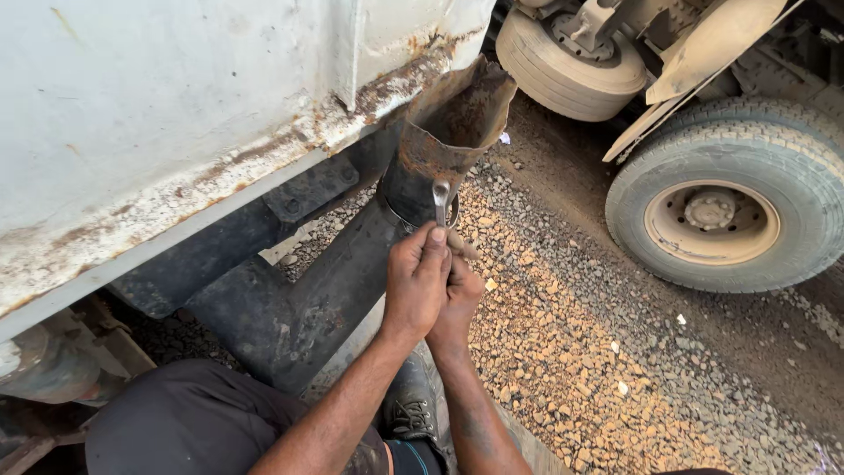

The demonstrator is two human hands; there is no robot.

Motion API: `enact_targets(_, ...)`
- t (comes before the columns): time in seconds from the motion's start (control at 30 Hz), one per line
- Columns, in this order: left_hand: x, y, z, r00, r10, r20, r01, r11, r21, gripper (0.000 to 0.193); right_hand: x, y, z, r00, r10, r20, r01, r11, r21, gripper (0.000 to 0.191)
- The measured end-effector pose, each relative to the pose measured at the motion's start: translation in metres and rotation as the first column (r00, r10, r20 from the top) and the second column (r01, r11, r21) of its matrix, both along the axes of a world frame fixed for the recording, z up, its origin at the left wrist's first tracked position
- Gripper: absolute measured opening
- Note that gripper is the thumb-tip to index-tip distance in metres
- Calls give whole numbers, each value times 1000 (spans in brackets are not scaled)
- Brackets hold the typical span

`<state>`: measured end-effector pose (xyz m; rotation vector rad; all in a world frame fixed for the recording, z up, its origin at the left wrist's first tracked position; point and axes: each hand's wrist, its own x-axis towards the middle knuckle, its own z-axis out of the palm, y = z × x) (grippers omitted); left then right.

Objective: The person uses a wrench to tighten a bolt on a clamp securing a section of a rusty exhaust pipe under a vehicle. The person repeatedly turns the wrench to secure the pipe in place.

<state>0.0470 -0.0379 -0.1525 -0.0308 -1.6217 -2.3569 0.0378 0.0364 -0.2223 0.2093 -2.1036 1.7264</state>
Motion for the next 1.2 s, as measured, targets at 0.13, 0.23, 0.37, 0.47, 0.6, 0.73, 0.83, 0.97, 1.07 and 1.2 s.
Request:
enact_targets(0.13,2,1,2,999,43,23,-41,993,-114,42,0,0,-1,1000,17,-7,-17,1000,5,30)
enact_targets(0.23,3,0,4,999,42,1,-42,990,-131,41,0,-1,0,1000,-8,-11,9,1000,12,28)
enact_targets(0.37,2,-3,7,999,44,-12,-45,993,-113,43,0,-1,7,1000,10,-3,-10,999,33,23)
enact_targets(0.47,1,-4,9,994,56,-95,-65,994,-86,44,-2,-2,13,998,4,66,-2,1000,-28,35)
enact_targets(0.6,4,-2,14,995,78,-62,-87,983,-164,46,0,-5,19,999,27,-37,-27,1000,16,31)
enact_targets(0.73,6,-4,17,997,53,61,-41,983,-181,46,1,-3,19,1000,18,2,-18,1000,-3,34)
enact_targets(0.83,2,-5,19,999,-48,-2,48,997,-53,42,-2,-2,16,999,23,43,-20,998,-57,38)
enact_targets(0.97,2,4,24,996,92,-5,-91,964,-249,42,-5,2,11,995,83,47,-77,990,-117,43)
enact_targets(1.07,5,7,26,993,118,10,-110,948,-298,41,-6,8,12,987,137,80,-124,981,-152,43)
enact_targets(1.2,6,9,29,996,50,-72,-64,976,-210,38,-7,13,20,985,119,128,-94,978,-188,45)
